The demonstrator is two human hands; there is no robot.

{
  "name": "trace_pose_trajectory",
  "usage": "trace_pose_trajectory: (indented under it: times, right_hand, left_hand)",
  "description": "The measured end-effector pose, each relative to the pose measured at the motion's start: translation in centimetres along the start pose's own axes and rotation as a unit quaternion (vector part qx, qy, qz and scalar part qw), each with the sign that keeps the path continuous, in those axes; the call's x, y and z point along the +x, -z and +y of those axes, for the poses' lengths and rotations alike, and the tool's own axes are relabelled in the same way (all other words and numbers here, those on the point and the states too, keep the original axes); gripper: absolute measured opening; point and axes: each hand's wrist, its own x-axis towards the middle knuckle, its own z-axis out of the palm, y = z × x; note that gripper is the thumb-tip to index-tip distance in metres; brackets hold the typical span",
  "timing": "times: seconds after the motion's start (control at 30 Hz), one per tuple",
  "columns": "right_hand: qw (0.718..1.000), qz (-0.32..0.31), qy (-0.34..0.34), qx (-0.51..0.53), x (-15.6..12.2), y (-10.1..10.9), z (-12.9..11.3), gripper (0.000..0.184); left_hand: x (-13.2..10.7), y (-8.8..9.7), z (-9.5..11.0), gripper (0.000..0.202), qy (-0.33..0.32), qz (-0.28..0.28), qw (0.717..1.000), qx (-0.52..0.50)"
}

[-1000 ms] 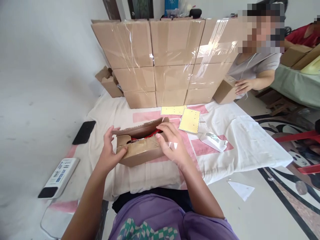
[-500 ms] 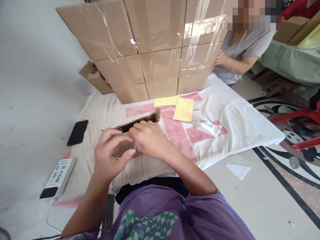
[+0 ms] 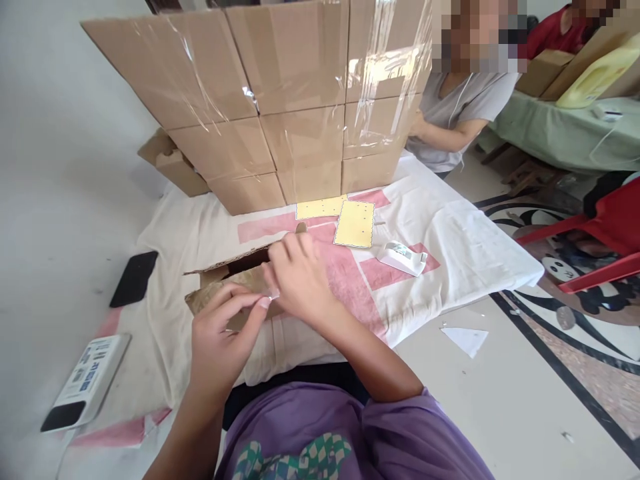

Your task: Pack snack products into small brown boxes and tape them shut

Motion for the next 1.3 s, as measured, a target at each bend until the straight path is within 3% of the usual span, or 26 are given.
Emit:
trace_pose_trajectory:
  times: [0.07, 0.13, 0.27, 0.33, 0.43, 0.5, 0.6, 0.7, 0.8, 0.93, 1.03, 1.1, 1.17, 1.3]
  right_hand:
    - [0.994, 0.077, -0.072, 0.025, 0.1, 0.1, 1.2, 0.007]
    - [0.983, 0.11, -0.13, 0.067, 0.2, 0.1, 2.6, 0.008]
    - [0.961, 0.047, -0.175, 0.207, 0.0, -0.3, 4.3, 0.022]
    - [0.955, 0.002, -0.154, 0.252, -0.4, -0.4, 4.1, 0.025]
    - [0.97, -0.075, -0.097, 0.21, -0.9, -0.7, 3.1, 0.027]
    - [0.979, -0.104, -0.079, 0.155, -1.2, -1.2, 2.6, 0.031]
    - [0.986, -0.085, -0.088, 0.11, -1.5, -1.9, 2.5, 0.046]
    - [0.993, -0.053, -0.072, 0.075, -1.5, -1.9, 2.9, 0.063]
    - [0.991, -0.105, -0.007, 0.08, -1.2, -1.3, 3.3, 0.042]
    - [0.984, -0.15, 0.003, 0.096, -0.6, -0.8, 3.2, 0.022]
    - [0.985, -0.158, 0.009, 0.073, -0.1, -0.6, 3.1, 0.019]
    - [0.984, -0.164, 0.019, 0.062, 0.1, -0.4, 3.0, 0.02]
    - [0.985, -0.154, 0.037, 0.072, 0.3, 0.0, 2.7, 0.021]
    - [0.97, -0.133, 0.069, 0.192, 1.0, 1.0, 1.7, 0.023]
  left_hand:
    - [0.4, 0.2, -0.9, 0.012, 0.0, 0.022, 0.999, 0.028]
    - [1.2, 0.6, -2.3, 0.012, 0.002, 0.025, 0.997, 0.067]
    - [3.1, 1.1, -5.7, 0.021, 0.035, -0.056, 0.993, 0.101]
    - [3.8, 1.1, -7.1, 0.027, 0.022, -0.095, 0.986, 0.136]
    - [4.2, 1.0, -8.2, 0.031, -0.027, -0.116, 0.975, 0.188]
    - [4.4, 1.1, -8.3, 0.025, -0.061, -0.07, 0.971, 0.222]
    - [4.4, 1.5, -8.1, 0.019, -0.085, -0.007, 0.966, 0.243]
    - [3.9, 1.6, -7.8, 0.024, -0.01, -0.077, 0.969, 0.234]
    - [2.7, 1.2, -7.4, 0.028, 0.075, -0.101, 0.967, 0.224]
    - [1.1, 0.7, -6.4, 0.026, 0.097, 0.042, 0.993, 0.057]
    - [0.7, 0.4, -5.1, 0.028, 0.149, 0.104, 0.982, -0.044]
    - [0.9, 0.2, -4.4, 0.029, 0.178, 0.073, 0.979, -0.065]
    - [1.3, -0.3, -4.1, 0.031, 0.192, 0.005, 0.979, -0.061]
    - [2.0, -1.0, -4.5, 0.032, 0.2, -0.069, 0.976, -0.044]
